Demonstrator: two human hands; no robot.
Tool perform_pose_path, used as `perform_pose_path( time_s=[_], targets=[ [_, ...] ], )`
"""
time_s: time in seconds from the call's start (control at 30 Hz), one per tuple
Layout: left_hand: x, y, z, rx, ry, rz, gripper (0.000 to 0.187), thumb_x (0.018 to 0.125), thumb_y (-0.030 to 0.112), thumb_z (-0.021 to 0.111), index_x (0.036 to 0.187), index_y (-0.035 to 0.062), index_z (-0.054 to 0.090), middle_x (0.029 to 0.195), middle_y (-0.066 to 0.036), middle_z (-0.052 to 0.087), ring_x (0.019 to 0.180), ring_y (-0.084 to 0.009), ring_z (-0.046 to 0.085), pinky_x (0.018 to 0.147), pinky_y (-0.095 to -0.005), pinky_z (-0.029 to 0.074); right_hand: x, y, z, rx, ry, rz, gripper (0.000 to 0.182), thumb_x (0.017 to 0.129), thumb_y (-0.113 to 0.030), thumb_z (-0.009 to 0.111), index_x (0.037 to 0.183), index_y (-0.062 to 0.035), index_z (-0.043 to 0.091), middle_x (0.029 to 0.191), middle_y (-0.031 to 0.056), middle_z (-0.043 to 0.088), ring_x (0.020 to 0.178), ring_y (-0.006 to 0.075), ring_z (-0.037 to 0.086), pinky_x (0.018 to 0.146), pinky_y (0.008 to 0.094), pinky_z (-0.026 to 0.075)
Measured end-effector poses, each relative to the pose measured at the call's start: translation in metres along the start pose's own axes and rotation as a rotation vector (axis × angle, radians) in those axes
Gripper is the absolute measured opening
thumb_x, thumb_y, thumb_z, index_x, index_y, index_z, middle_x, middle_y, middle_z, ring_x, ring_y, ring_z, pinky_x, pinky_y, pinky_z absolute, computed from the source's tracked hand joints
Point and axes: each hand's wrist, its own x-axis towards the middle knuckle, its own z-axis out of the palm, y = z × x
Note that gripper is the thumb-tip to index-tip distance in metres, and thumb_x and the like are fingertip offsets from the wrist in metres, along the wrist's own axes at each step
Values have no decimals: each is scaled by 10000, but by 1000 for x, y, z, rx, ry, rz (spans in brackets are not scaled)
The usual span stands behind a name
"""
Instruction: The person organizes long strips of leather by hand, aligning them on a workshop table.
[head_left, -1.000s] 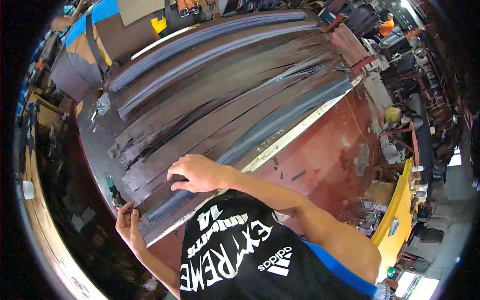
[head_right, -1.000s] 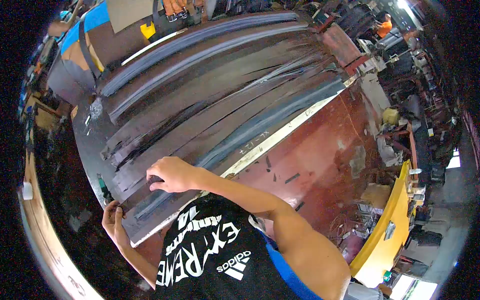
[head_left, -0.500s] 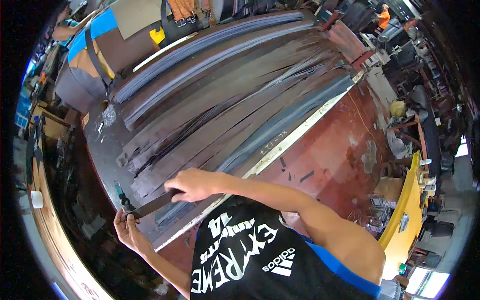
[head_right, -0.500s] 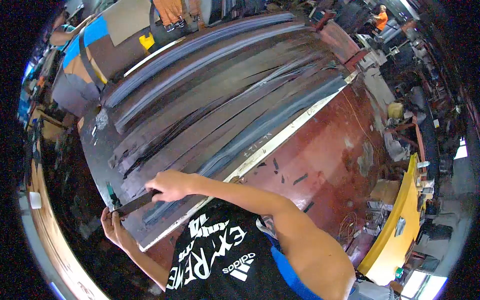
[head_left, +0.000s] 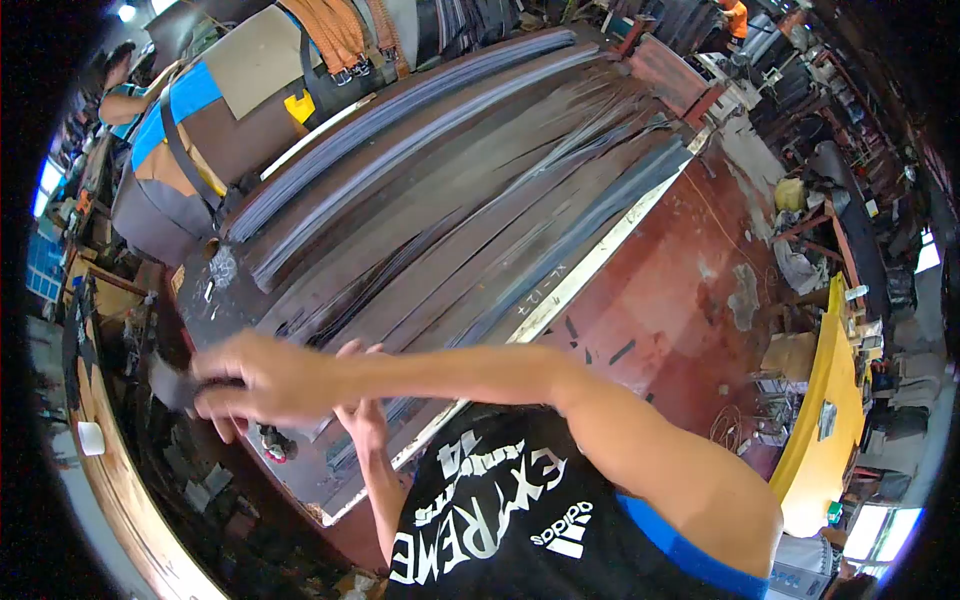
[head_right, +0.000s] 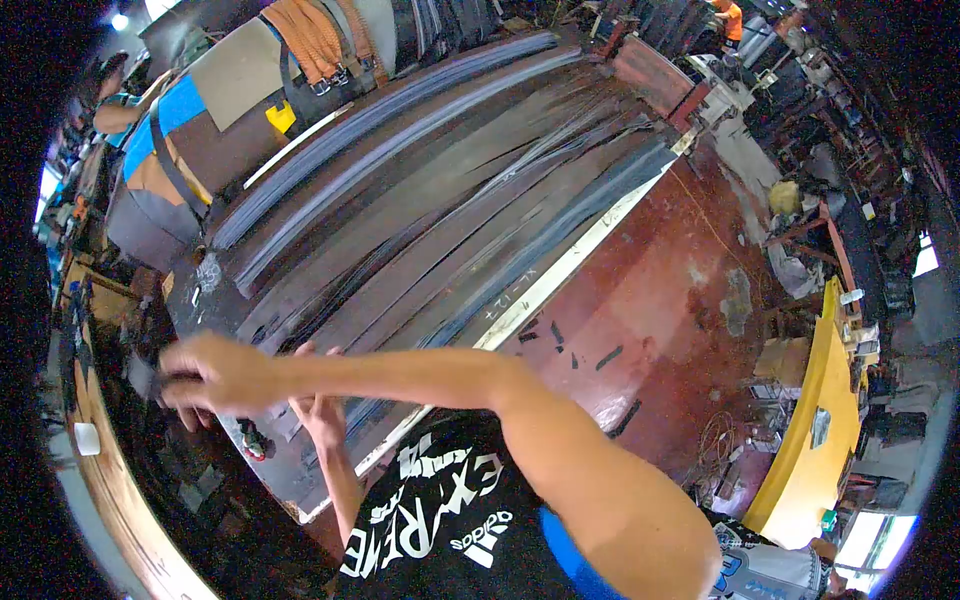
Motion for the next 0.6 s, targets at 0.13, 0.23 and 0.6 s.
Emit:
perform_pose_path(
  time_s=[0.13,0.23,0.6],
  targets=[
    [23,19,-6,151,167,143,166,987,64,523,1102,-37,588,783,-31,625,758,-101,559,736,-253,444,8,-100,-100,-103,318,-172,151,932,-114,612,861,10,658,728,107,697,673,178,681,636,310,537],
    [24,13,-52,442,338,106,205,960,-6,504,1138,11,605,847,-35,648,798,-119,584,783,-266,461,-21,-155,-212,-453,707,-284,220,940,-236,636,1060,-53,623,920,44,689,780,123,640,581,215,452],
    [-15,44,-175,1417,187,68,470,839,-92,415,1267,10,582,1132,-150,650,1090,-285,596,1035,-415,397,-288,-243,-590,-204,1106,121,270,934,-211,684,1149,-67,609,887,-49,563,652,35,422,537,191,324]
  ],
)
